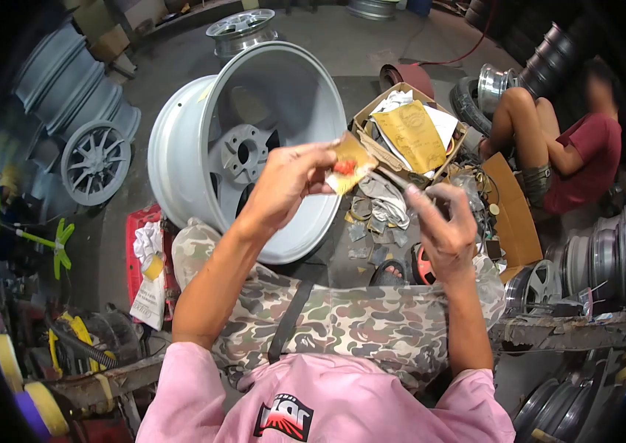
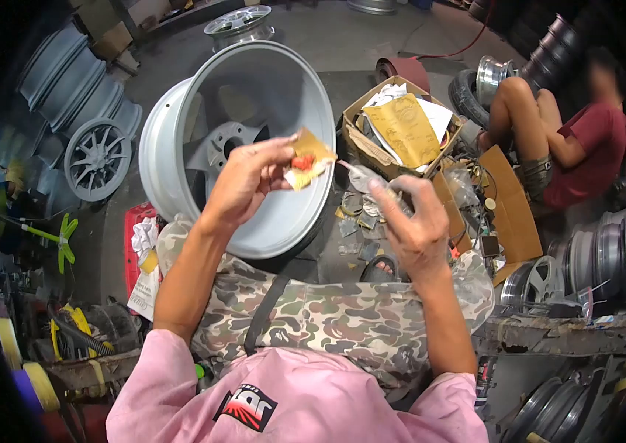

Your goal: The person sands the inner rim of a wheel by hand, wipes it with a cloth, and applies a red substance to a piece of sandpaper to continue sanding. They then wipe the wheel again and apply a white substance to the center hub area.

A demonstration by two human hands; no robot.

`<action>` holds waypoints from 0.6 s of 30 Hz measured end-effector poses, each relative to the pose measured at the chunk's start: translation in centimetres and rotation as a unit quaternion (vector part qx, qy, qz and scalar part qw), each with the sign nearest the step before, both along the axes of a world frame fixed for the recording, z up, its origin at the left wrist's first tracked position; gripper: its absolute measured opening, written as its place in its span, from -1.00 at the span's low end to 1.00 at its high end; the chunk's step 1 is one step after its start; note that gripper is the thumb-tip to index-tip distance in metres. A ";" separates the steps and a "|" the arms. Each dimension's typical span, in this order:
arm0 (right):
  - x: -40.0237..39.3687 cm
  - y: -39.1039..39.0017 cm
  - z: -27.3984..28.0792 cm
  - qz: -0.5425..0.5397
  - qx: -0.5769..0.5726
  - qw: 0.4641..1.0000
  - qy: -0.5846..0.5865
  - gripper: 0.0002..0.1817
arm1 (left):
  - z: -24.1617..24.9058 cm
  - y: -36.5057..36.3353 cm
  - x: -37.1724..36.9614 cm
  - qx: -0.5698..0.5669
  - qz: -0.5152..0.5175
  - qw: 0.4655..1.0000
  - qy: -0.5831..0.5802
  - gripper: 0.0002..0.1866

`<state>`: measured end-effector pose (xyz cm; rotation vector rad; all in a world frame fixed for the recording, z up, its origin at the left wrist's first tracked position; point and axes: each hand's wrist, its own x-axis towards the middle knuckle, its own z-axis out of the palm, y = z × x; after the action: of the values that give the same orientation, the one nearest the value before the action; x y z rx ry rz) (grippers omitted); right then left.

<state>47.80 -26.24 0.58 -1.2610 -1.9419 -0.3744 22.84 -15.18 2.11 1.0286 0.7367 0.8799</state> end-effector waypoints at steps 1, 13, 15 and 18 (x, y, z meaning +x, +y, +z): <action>0.4 0.1 -0.1 -0.001 0.013 1.000 0.017 -0.54 | 0.6 -0.1 -0.1 0.011 0.009 1.000 -0.006 -0.59; -3.7 8.5 8.8 0.200 -0.240 0.830 0.462 -0.81 | 6.7 2.7 1.0 0.219 -0.165 0.959 0.070 -0.69; -3.0 11.5 8.2 0.290 -0.275 0.769 0.499 -0.84 | 7.2 4.8 0.8 0.248 -0.151 0.954 0.070 -0.69; -2.6 14.6 6.7 0.298 -0.319 0.708 0.555 -0.72 | 7.4 8.1 0.1 0.316 -0.119 0.928 0.159 -0.73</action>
<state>45.16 -11.59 7.32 -0.7678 -1.2140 1.2363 22.91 -7.08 9.48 1.8302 0.5808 0.7576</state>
